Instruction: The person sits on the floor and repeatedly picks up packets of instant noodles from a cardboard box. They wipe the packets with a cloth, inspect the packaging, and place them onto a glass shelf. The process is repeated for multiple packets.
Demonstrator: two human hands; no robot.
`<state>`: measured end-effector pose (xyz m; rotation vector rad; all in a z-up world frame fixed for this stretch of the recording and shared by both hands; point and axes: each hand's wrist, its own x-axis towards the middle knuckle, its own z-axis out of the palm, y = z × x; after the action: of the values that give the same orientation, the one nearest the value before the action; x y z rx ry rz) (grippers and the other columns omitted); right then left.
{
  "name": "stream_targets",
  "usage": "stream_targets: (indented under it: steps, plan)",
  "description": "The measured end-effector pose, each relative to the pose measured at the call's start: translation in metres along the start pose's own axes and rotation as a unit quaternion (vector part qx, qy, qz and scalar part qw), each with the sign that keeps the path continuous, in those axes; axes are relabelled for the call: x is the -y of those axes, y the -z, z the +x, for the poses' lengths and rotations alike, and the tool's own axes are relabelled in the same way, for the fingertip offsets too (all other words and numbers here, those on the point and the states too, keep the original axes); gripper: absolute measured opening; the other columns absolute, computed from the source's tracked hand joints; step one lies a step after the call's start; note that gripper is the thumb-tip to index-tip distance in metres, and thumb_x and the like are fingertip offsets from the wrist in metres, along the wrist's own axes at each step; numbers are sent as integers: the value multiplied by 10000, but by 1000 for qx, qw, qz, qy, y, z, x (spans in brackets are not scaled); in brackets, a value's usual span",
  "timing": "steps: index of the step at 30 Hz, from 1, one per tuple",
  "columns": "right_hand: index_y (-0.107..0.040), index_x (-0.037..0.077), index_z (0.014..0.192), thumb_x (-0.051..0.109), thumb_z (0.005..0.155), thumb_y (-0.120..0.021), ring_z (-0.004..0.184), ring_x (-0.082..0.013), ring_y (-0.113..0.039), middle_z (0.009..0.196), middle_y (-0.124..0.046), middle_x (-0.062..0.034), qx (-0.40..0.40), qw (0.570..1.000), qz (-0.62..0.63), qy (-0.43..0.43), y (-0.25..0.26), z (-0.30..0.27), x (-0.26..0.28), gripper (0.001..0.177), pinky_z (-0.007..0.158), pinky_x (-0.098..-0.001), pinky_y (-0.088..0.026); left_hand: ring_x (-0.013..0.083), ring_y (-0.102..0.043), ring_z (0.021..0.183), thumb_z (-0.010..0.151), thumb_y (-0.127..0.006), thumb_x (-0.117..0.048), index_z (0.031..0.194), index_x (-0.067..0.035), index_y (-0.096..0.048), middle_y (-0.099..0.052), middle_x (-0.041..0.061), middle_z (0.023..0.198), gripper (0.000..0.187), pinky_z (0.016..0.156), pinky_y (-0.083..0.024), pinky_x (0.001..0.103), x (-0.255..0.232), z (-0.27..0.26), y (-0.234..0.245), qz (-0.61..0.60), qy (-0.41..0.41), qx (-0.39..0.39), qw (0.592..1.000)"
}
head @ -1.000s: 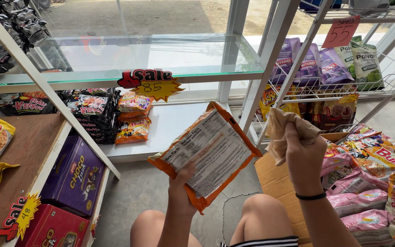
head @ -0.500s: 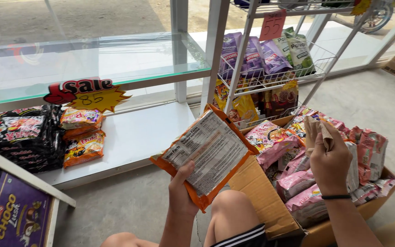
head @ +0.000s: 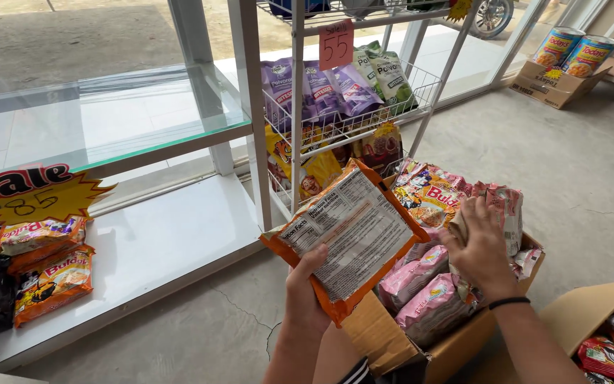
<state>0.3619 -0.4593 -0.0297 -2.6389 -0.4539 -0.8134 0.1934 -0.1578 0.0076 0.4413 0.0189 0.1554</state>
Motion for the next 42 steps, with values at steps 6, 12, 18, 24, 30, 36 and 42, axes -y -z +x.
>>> stream_targets:
  steps: [6,12,18,24,30,36,42]
  plan:
    - [-136,54,1634,533,778,-692,1547,-456,-85,1680,-112,-281,47,995,78,-29,-14,-4,0,1128,1200,-545,-176,304,-742,969,861,-641,-144,1361,94,-487,-653,274,1169,575,777,-657,395,4,3,2,-4,-3,-16,1000]
    - [-235,57,1630,536,806,-698,1567,-443,-169,1669,-212,-281,-16,999,-20,26,18,6,52,1060,1232,-581,-187,312,-747,978,852,-626,-140,1352,90,-494,-662,283,1175,566,779,-662,393,-11,-3,10,-1,-19,-35,999]
    - [-279,62,1612,340,840,-687,1575,-435,-187,1678,-248,-250,-28,981,87,173,34,18,133,916,1249,-553,-226,300,-742,973,868,-624,-147,1328,86,-521,-679,263,1144,525,788,-658,386,-49,-20,24,11,-53,-31,998]
    - [-327,63,1589,98,842,-559,1497,-379,-400,1598,-425,-234,92,922,280,249,20,12,224,783,1194,-486,-362,292,-746,968,881,-615,-157,1308,78,-556,-694,258,1134,491,784,-655,375,-108,-47,48,25,-90,-104,990]
    - [-490,54,1522,370,1041,-400,1142,-266,-674,1347,-657,-164,341,776,528,52,-20,8,316,582,931,-393,-581,305,-700,1093,884,-650,-81,1327,30,-566,-688,224,1220,465,871,-607,422,-173,-76,72,97,-181,-112,972]
    - [-515,23,1440,706,967,-287,1082,-317,-701,1263,-668,-206,574,419,698,-80,-49,9,418,861,862,-456,-595,325,-476,1509,876,-690,21,1443,-114,-453,-516,157,1561,629,1202,-437,397,-245,-121,87,546,-353,36,759]
    - [-508,-19,1414,684,966,-348,1103,-303,-707,1302,-659,-198,639,319,678,-172,-95,2,507,848,915,-543,-588,380,-442,1488,592,-864,-6,1343,-220,-665,-575,33,1497,805,1179,-323,605,-313,-153,137,847,-299,48,436]
